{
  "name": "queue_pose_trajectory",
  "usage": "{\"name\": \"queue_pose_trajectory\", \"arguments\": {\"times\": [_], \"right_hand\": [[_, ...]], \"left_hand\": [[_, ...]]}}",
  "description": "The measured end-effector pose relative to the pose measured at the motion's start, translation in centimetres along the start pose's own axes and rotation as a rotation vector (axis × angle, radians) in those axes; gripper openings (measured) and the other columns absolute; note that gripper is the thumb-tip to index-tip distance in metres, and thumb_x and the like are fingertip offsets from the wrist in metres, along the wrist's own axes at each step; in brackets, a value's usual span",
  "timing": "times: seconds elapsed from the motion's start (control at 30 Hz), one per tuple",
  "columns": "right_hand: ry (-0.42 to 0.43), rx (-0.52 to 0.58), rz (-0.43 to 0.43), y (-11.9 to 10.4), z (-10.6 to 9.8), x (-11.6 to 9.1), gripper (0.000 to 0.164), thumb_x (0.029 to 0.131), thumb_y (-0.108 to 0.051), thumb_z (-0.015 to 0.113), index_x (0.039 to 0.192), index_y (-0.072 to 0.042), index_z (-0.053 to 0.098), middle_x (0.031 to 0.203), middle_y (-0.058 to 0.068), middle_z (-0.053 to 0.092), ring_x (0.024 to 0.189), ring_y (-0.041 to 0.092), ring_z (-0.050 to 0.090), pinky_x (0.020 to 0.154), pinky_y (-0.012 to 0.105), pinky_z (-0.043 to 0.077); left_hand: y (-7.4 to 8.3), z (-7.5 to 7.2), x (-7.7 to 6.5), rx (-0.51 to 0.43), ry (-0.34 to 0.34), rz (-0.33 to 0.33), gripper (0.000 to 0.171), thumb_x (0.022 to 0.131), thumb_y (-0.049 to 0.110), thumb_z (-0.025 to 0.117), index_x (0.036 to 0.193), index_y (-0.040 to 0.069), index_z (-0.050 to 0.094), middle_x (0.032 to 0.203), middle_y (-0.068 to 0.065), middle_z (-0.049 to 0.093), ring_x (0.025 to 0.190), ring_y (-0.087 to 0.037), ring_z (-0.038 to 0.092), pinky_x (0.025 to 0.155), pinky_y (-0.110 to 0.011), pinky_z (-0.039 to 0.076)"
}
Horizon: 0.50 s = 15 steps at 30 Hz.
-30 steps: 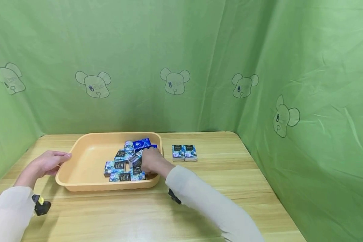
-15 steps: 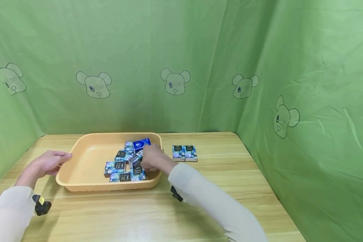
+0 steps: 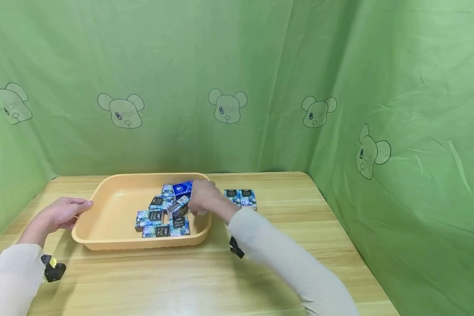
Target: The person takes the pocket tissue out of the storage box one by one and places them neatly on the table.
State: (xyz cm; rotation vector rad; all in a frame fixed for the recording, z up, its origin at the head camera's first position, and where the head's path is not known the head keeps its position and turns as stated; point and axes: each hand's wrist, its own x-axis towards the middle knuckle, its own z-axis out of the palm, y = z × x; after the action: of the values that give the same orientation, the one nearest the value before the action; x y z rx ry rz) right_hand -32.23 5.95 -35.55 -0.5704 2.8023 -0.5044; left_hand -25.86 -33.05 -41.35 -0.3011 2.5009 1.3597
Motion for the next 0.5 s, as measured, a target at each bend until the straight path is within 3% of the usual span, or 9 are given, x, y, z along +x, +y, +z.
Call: {"name": "queue_pose_trajectory", "arguments": {"times": [0.13,0.3,0.5], "right_hand": [[-0.009,-0.010,0.027,0.4,-0.6,0.0,0.077,0.070,-0.004,0.086,0.137,0.002,0.050,0.108,0.014,0.065,0.078,0.020,0.064,0.063,0.028,0.059],[0.007,-0.016,0.044,1.0,-1.3,-0.1,0.085,0.070,-0.008,0.087,0.144,0.001,0.044,0.127,0.019,0.060,0.094,0.024,0.063,0.068,0.028,0.058],[0.033,-0.028,0.038,2.0,-2.1,0.1,0.084,0.069,-0.009,0.088,0.141,0.003,0.045,0.124,0.019,0.061,0.104,0.028,0.063,0.080,0.032,0.061]], "left_hand": [[0.1,0.0,0.0,0.005,0.001,-0.005,0.063,0.109,0.029,0.042,0.149,-0.018,0.028,0.117,-0.030,0.063,0.080,-0.012,0.069,0.069,-0.031,0.062],[0.3,0.0,-0.1,0.013,0.000,-0.006,0.064,0.109,0.030,0.042,0.149,-0.018,0.028,0.118,-0.030,0.062,0.080,-0.012,0.068,0.069,-0.031,0.061],[0.3,-0.1,-0.2,0.016,-0.004,-0.004,0.064,0.109,0.030,0.042,0.149,-0.018,0.028,0.120,-0.032,0.062,0.081,-0.013,0.069,0.070,-0.031,0.061]]}}
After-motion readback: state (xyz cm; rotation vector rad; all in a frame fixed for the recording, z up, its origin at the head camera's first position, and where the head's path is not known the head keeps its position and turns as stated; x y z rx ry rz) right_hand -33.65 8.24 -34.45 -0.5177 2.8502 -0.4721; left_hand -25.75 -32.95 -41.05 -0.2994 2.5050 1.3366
